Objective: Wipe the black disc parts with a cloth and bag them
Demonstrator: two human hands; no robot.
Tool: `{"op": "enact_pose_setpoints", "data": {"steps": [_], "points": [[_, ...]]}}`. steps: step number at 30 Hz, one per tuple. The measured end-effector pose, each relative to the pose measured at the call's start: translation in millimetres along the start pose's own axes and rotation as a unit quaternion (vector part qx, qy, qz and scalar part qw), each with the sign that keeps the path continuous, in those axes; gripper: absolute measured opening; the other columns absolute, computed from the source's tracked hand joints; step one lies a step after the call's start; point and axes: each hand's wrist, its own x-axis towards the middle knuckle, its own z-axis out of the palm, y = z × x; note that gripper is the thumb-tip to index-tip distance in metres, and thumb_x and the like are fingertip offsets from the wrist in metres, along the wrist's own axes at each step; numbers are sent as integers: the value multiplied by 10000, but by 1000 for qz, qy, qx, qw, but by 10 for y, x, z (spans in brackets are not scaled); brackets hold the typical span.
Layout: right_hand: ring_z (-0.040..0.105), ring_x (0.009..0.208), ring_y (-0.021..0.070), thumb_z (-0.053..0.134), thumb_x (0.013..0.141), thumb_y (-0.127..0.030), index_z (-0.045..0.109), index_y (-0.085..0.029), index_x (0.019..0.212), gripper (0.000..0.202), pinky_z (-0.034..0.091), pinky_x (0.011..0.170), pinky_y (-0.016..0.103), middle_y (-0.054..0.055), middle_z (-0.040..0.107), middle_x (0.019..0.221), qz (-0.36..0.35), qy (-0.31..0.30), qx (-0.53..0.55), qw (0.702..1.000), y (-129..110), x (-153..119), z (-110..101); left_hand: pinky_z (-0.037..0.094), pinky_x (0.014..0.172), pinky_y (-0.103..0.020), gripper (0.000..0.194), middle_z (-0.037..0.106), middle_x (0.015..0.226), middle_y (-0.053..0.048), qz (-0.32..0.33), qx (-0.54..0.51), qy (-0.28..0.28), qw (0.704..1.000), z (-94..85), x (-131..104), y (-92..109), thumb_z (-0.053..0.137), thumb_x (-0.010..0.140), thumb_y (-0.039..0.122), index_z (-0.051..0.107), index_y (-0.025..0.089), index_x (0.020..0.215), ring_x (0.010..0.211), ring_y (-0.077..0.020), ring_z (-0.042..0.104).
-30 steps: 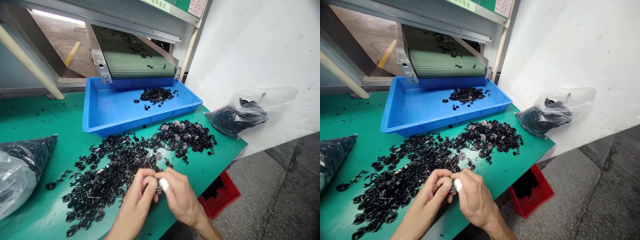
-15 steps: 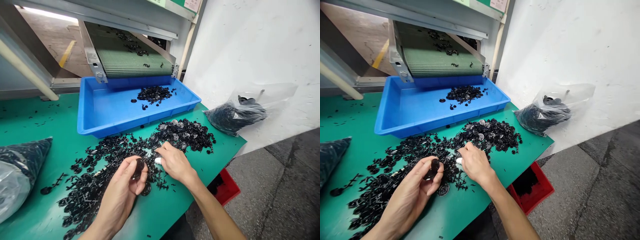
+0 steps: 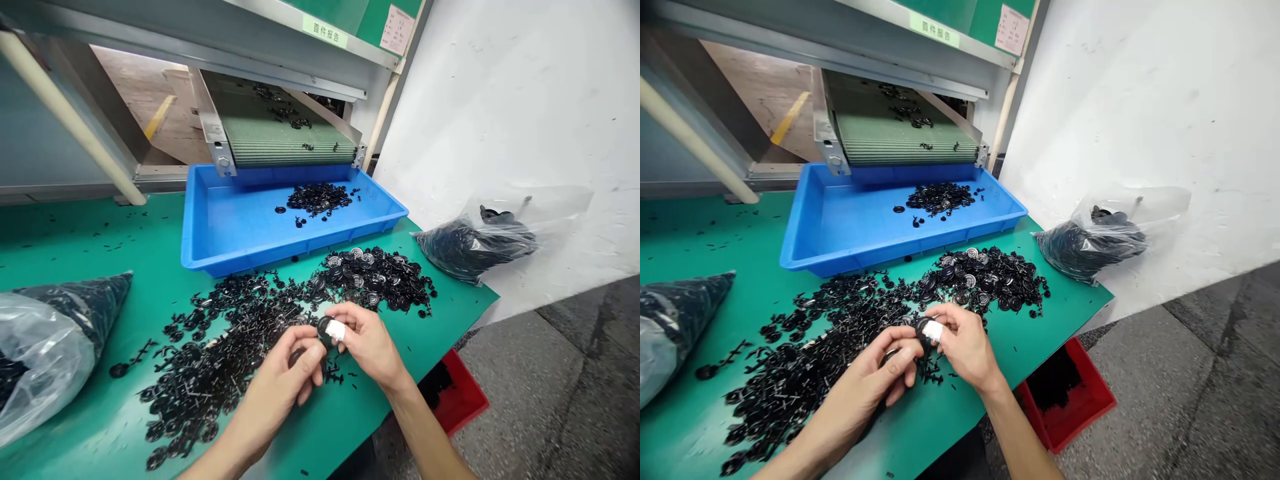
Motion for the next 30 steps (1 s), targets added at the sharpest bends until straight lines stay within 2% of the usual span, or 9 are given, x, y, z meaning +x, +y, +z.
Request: {"op": "enact_pose_setpoints", "data": {"steps": [3, 7, 10, 14, 19, 23, 25, 27, 30], "points": [[574, 596, 104, 443, 837, -87, 657, -184, 1021, 299, 468, 573, 215, -7, 637, 742, -39, -13, -43, 998, -61, -125, 79, 282, 460, -209, 274, 541, 557, 56, 47, 73, -9, 996, 29, -4, -7, 554, 896, 469, 565, 195, 896, 471, -91, 385], [591, 752, 146, 468, 883, -137, 657, -211, 1034, 252, 449, 678, 256, 32, 651, 901, -108, 29, -182, 977, -172, -247, 195, 335, 528, -233, 232, 546, 557, 54, 97, 132, 36, 986, 56, -32, -63, 513, 926, 418, 549, 213, 825, 526, -121, 452], [583, 707, 145, 511, 883, -174, 638, -211, 891, 132, 422, 633, 243, 11, 644, 806, -79, 82, -183, 976, -198, -274, 302, 378, 588, -251, 182, 572, 600, 51, 137, 169, 49, 975, 59, -63, -164, 493, 939, 402, 543, 234, 889, 587, -146, 512], [572, 655, 133, 473, 836, -101, 605, -205, 827, 168, 388, 569, 224, -2, 632, 727, -53, 125, -156, 978, -164, -268, 411, 399, 593, -263, 168, 606, 653, 33, 156, 192, 78, 966, 55, -88, -266, 495, 934, 396, 560, 241, 928, 618, -167, 552], [489, 501, 100, 434, 841, -112, 596, -184, 762, 194, 351, 491, 207, -43, 524, 531, -1, 107, -110, 988, -169, -249, 435, 389, 558, -257, 197, 580, 608, 42, 158, 204, 96, 961, 47, -80, -290, 483, 934, 410, 567, 234, 908, 577, -159, 540], [532, 486, 92, 410, 825, -94, 637, -166, 896, 249, 420, 493, 186, -44, 561, 561, 41, 62, -18, 997, -174, -232, 358, 372, 527, -235, 235, 573, 592, 43, 144, 161, 78, 973, 14, -49, -236, 503, 926, 435, 554, 219, 849, 551, -132, 510], [567, 491, 95, 385, 820, -73, 642, -164, 984, 317, 458, 509, 193, -36, 599, 606, 36, 16, 0, 999, -155, -208, 246, 330, 474, -220, 243, 560, 564, 48, 116, 110, 61, 985, -8, -21, -193, 531, 912, 448, 562, 208, 894, 505, -115, 459], [601, 547, 100, 367, 820, -47, 637, -174, 1037, 369, 481, 548, 210, -8, 651, 735, -4, -2, -53, 999, -125, -157, 78, 303, 443, -208, 290, 589, 593, 40, 89, 41, 58, 994, -22, 9, -146, 568, 892, 455, 567, 201, 1032, 480, -100, 420], [629, 792, 141, 357, 836, -11, 649, -182, 1067, 410, 491, 715, 265, 56, 652, 1014, -83, 59, -256, 961, -82, -18, -213, 337, 441, -201, 447, 655, 714, -4, 63, -62, 70, 994, -11, 38, -73, 643, 846, 442, 534, 205, 1209, 512, -100, 460]]}}
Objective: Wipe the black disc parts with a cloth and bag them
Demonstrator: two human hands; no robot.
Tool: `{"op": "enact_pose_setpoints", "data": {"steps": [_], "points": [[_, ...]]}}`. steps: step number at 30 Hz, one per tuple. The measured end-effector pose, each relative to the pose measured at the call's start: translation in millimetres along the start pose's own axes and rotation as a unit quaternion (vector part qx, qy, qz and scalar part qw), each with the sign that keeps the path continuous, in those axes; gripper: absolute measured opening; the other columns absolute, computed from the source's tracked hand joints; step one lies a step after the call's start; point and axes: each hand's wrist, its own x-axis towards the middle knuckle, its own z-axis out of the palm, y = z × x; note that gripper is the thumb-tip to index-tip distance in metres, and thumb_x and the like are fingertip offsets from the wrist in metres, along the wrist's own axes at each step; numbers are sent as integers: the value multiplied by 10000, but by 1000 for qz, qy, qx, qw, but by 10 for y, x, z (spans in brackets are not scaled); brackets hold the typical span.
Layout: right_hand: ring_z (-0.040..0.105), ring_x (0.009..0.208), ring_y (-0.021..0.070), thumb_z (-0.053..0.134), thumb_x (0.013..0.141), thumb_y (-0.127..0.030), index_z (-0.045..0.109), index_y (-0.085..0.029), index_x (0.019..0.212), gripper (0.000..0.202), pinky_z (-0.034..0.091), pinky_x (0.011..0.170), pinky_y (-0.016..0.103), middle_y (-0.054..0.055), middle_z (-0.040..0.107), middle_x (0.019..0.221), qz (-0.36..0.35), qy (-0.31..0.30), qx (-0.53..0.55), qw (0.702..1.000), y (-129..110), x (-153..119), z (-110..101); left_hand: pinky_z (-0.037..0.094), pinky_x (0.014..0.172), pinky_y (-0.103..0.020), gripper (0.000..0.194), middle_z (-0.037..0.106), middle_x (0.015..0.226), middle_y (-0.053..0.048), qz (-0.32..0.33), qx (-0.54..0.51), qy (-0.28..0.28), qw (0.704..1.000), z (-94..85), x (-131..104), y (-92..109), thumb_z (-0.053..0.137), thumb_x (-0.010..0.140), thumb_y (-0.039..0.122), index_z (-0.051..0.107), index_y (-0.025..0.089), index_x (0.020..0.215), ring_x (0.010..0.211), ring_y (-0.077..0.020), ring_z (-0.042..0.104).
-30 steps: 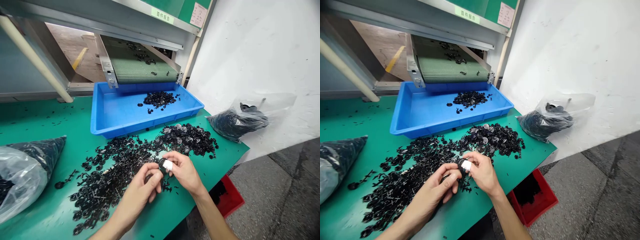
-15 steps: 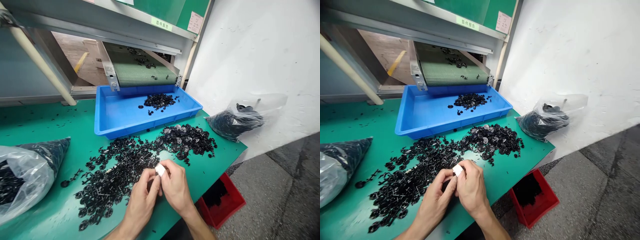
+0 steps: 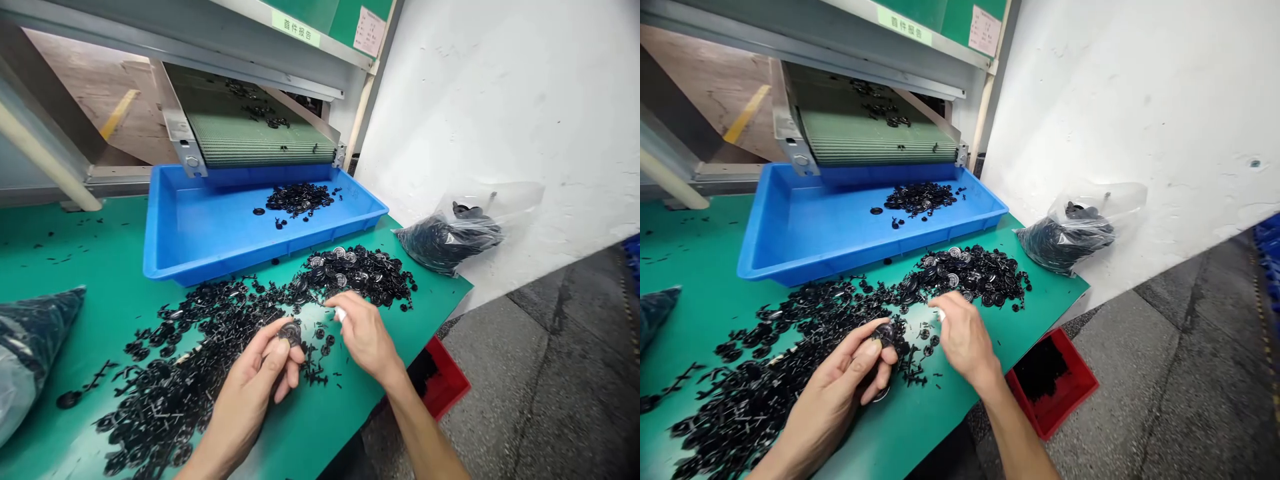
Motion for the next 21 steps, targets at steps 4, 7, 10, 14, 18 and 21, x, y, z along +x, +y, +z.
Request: {"op": "enact_pose_setpoints", "data": {"steps": [4, 7, 10, 14, 18, 21], "points": [[600, 848, 171, 362, 884, -35, 633, -204, 1191, 442, 457, 709, 278, 79, 604, 1066, 0, -60, -222, 973, 136, 240, -170, 352, 429, -200, 391, 660, 724, -20, -32, -72, 1, 997, 72, -9, 92, 692, 813, 401, 592, 197, 1131, 513, -103, 488], [597, 816, 181, 392, 885, -68, 614, -243, 1231, 447, 424, 638, 270, 77, 598, 1044, 6, -131, -303, 944, 108, 376, -209, 349, 430, -198, 289, 643, 688, -7, -42, -84, 5, 996, 95, -19, 130, 681, 822, 416, 628, 201, 1007, 477, -85, 451], [592, 813, 190, 417, 867, -73, 638, -248, 1176, 418, 381, 612, 266, 77, 611, 1009, 18, -149, -321, 935, 82, 480, -231, 352, 435, -193, 250, 623, 664, 12, -51, -94, -15, 994, 58, -10, 120, 682, 820, 443, 629, 211, 897, 466, -76, 427], [557, 771, 169, 450, 827, -45, 645, -273, 1145, 437, 306, 577, 254, 45, 619, 959, 0, -166, -270, 948, 142, 613, -268, 358, 457, -178, 235, 668, 774, -12, -60, -103, -28, 992, -12, -2, 95, 614, 877, 438, 617, 206, 838, 483, -61, 412], [521, 728, 162, 490, 765, -22, 682, -251, 1051, 414, 274, 564, 252, 33, 600, 865, -1, -161, -236, 958, 228, 683, -283, 304, 417, -167, 199, 680, 791, -27, -83, -100, -28, 991, -20, 7, 120, 656, 854, 381, 616, 190, 815, 464, -51, 380], [521, 746, 155, 490, 756, -25, 679, -224, 971, 349, 304, 583, 246, 39, 593, 943, -5, -131, -226, 965, 272, 649, -285, 291, 405, -168, 218, 687, 814, -26, -100, -103, -25, 989, -4, 23, 143, 729, 790, 326, 630, 206, 944, 440, -43, 376]]}}
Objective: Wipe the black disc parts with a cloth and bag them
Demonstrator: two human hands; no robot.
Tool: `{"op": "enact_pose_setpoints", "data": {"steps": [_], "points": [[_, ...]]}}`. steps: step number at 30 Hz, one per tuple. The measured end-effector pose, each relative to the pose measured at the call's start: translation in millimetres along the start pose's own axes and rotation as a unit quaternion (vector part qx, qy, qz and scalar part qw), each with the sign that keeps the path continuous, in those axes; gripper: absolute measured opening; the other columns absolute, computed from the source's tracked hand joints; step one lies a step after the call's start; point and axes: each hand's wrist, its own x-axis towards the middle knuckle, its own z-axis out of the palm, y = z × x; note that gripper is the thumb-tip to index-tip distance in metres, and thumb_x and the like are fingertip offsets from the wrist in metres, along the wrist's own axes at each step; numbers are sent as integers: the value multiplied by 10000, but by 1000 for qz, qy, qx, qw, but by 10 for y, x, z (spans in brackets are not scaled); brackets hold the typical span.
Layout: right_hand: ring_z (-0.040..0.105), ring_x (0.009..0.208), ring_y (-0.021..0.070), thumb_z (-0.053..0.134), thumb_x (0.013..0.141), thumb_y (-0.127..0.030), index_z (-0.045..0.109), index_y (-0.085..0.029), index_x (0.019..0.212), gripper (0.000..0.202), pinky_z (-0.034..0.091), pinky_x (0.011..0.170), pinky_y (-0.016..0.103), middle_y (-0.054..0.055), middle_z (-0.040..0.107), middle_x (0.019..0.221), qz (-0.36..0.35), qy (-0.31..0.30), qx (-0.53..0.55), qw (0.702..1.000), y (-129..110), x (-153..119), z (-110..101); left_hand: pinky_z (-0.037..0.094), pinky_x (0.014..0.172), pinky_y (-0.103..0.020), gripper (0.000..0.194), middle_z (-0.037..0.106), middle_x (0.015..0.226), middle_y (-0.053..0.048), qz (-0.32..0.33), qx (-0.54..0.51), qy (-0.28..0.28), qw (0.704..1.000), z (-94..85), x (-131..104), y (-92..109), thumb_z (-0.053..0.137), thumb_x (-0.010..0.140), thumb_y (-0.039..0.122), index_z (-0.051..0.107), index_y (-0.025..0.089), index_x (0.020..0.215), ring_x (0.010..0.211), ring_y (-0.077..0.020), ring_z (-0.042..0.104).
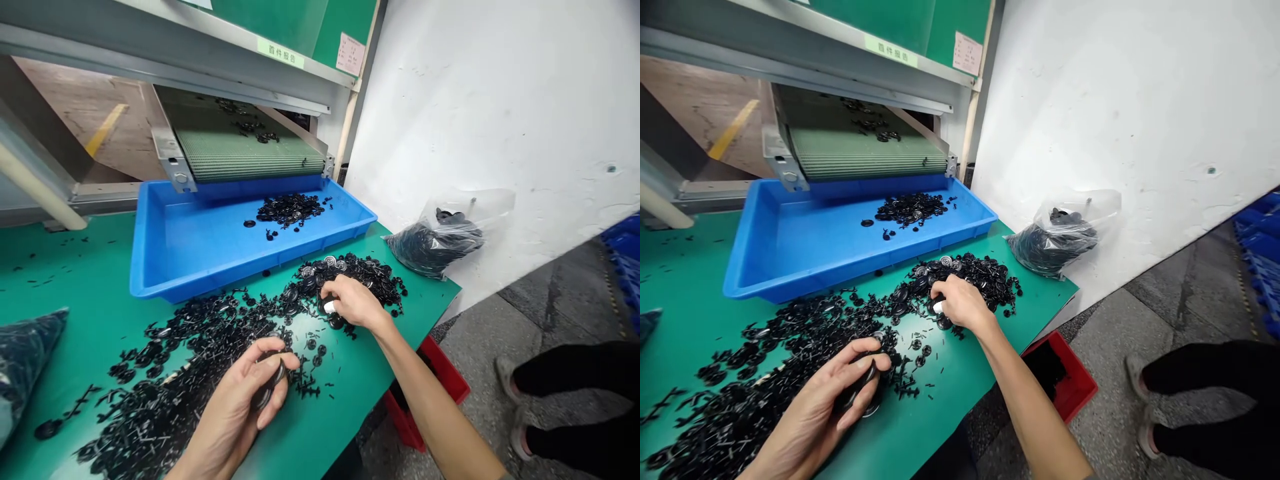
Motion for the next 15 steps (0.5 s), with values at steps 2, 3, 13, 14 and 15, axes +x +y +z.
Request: {"op": "enact_pose_setpoints", "data": {"steps": [2, 3, 13, 14, 15], "points": [[524, 739, 136, 491, 745, -23, 668, -209, 901, 301, 340, 611, 241, 29, 592, 1005, -16, 41, 49, 998, 10, -50, 14, 290, 405, -172, 285, 685, 861, -35, -7, 11, -8, 1000, 5, 10, -2, 734, 784, 330, 633, 198, 1015, 444, -41, 387], [526, 728, 129, 486, 739, -20, 661, -200, 861, 279, 358, 626, 239, 20, 600, 990, -26, 66, 82, 994, 8, -79, 20, 293, 406, -176, 293, 678, 872, -36, -9, 22, -14, 1000, 6, 14, -9, 724, 792, 347, 635, 188, 1022, 447, -41, 392], [628, 590, 99, 467, 811, -83, 682, -185, 949, 276, 498, 560, 199, -17, 655, 762, -23, 90, 436, 895, -476, -545, 339, 213, 423, -190, 357, 486, 523, 59, 34, 178, -26, 983, 178, 38, -103, 575, 848, 556, 578, 199, 847, 439, -83, 319], [629, 591, 96, 473, 820, -95, 684, -183, 964, 270, 501, 553, 194, -10, 649, 789, -21, 80, 447, 891, -527, -606, 362, 193, 423, -192, 376, 468, 507, 62, 42, 194, -32, 980, 182, 38, -112, 575, 839, 573, 569, 199, 803, 440, -85, 303], [626, 606, 94, 492, 817, -101, 687, -185, 979, 267, 502, 559, 191, -5, 641, 821, -25, 72, 442, 894, -567, -663, 369, 182, 427, -193, 392, 448, 491, 66, 49, 207, -33, 977, 176, 38, -122, 576, 833, 584, 558, 200, 763, 441, -86, 290]]}}
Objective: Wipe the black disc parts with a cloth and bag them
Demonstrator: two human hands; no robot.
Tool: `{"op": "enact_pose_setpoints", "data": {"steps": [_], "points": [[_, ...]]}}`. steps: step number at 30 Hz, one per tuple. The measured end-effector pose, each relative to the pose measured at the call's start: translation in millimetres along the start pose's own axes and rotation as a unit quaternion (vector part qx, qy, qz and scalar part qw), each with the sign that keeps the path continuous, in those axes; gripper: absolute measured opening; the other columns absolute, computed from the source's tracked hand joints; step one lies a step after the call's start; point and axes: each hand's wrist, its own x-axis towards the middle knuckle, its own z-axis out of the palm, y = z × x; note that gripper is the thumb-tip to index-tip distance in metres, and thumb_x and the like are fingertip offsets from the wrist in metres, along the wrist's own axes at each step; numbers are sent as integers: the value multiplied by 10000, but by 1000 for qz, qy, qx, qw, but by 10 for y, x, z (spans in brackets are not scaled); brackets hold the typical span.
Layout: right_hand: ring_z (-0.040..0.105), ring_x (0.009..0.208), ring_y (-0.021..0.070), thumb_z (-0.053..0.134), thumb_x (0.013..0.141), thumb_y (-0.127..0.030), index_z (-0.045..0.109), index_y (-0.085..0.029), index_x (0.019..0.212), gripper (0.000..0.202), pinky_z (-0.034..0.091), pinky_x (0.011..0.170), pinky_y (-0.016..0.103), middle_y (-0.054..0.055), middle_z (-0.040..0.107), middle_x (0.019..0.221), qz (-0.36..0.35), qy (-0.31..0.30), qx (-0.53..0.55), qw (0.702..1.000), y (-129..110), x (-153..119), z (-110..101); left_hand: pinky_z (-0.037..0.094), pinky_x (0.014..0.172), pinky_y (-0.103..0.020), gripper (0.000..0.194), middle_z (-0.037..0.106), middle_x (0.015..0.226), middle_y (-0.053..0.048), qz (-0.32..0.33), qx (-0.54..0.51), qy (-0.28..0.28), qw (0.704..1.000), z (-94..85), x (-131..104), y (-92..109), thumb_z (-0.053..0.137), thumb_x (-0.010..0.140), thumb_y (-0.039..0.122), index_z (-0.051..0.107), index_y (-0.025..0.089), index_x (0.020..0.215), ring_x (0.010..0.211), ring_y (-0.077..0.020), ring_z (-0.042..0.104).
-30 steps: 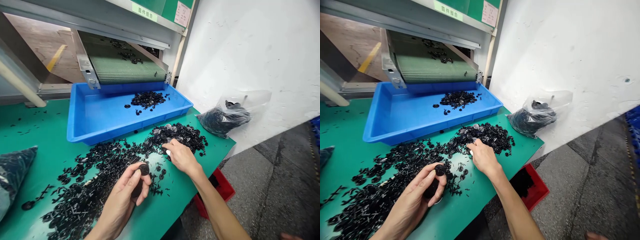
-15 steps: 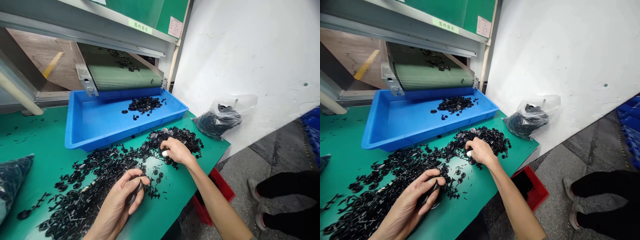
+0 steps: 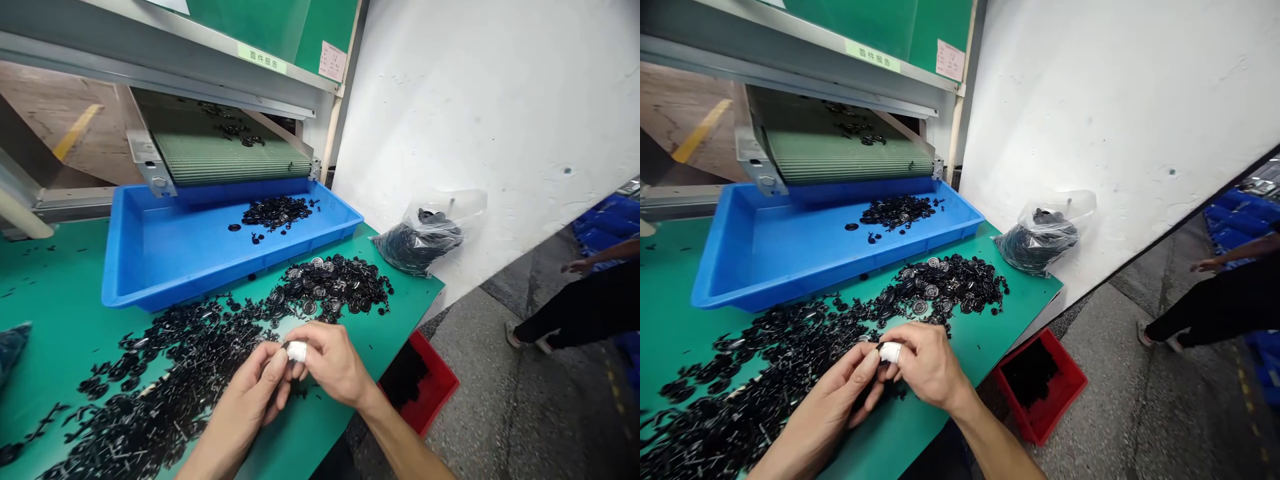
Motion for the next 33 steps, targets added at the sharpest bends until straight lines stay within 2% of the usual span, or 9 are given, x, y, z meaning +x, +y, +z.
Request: {"op": "enact_pose_setpoints", "data": {"steps": [3, 7, 13, 17, 20, 24, 29, 31, 33], "points": [[595, 703, 107, 534, 781, -66, 689, -215, 1026, 326, 487, 644, 206, 2, 612, 887, -30, -25, -95, 995, -87, -130, -3, 197, 439, -195, 432, 404, 452, 73, 5, 36, 9, 999, -42, -8, -38, 556, 840, 598, 514, 203, 671, 445, -94, 281], [531, 712, 131, 511, 793, -53, 663, -219, 1027, 325, 441, 661, 225, -8, 596, 794, -52, -29, -192, 980, -134, -200, -67, 238, 441, -208, 465, 422, 455, 65, 5, 94, -14, 995, -92, -14, -34, 545, 831, 619, 497, 208, 619, 435, -103, 324], [558, 677, 121, 468, 798, -41, 671, -194, 1076, 377, 436, 646, 221, -5, 633, 769, -99, -27, -121, 987, -18, -178, 8, 301, 469, -228, 480, 443, 488, 53, 21, 131, -10, 991, -75, -27, -35, 465, 872, 624, 468, 222, 610, 456, -124, 376], [548, 562, 92, 469, 867, -100, 686, -187, 981, 260, 415, 554, 194, -38, 596, 628, -57, -15, -48, 997, 20, -141, 48, 304, 458, -228, 480, 448, 518, 48, 21, 150, -31, 988, -63, -30, -38, 454, 875, 631, 460, 225, 618, 465, -125, 383], [543, 535, 87, 435, 896, -102, 665, -186, 1003, 268, 421, 545, 188, -52, 562, 595, -39, -25, -81, 996, 41, -49, -59, 316, 484, -226, 463, 454, 463, 43, 30, 137, -26, 990, -51, -15, 20, 459, 903, 576, 496, 217, 613, 461, -125, 390], [582, 822, 143, 373, 856, -13, 640, -183, 1136, 422, 458, 744, 263, 43, 620, 943, -48, 18, -304, 951, 96, 222, -330, 222, 422, -211, 422, 444, 391, 48, 11, 62, 0, 998, -58, 13, 112, 520, 893, 529, 559, 198, 635, 390, -93, 300], [524, 719, 152, 371, 892, -52, 637, -224, 1178, 426, 407, 619, 271, 72, 556, 1013, 6, -82, -494, 866, 91, 544, -481, 272, 382, -183, 264, 590, 572, 18, 36, -75, 33, 996, -110, 25, 173, 647, 833, 447, 653, 183, 847, 378, -62, 378], [500, 681, 149, 393, 885, -60, 633, -215, 1149, 389, 375, 583, 271, 71, 549, 997, 12, -93, -512, 854, 71, 604, -485, 298, 374, -174, 296, 622, 604, 12, 37, -120, 35, 992, -130, 29, 191, 662, 830, 408, 643, 195, 1036, 376, -63, 405], [492, 689, 147, 456, 858, -86, 626, -199, 1094, 312, 359, 579, 267, 64, 550, 999, 3, -88, -494, 865, 69, 630, -498, 309, 366, -163, 315, 633, 622, 11, 31, -163, 21, 986, -152, 39, 202, 637, 855, 386, 611, 215, 1118, 372, -60, 407]]}}
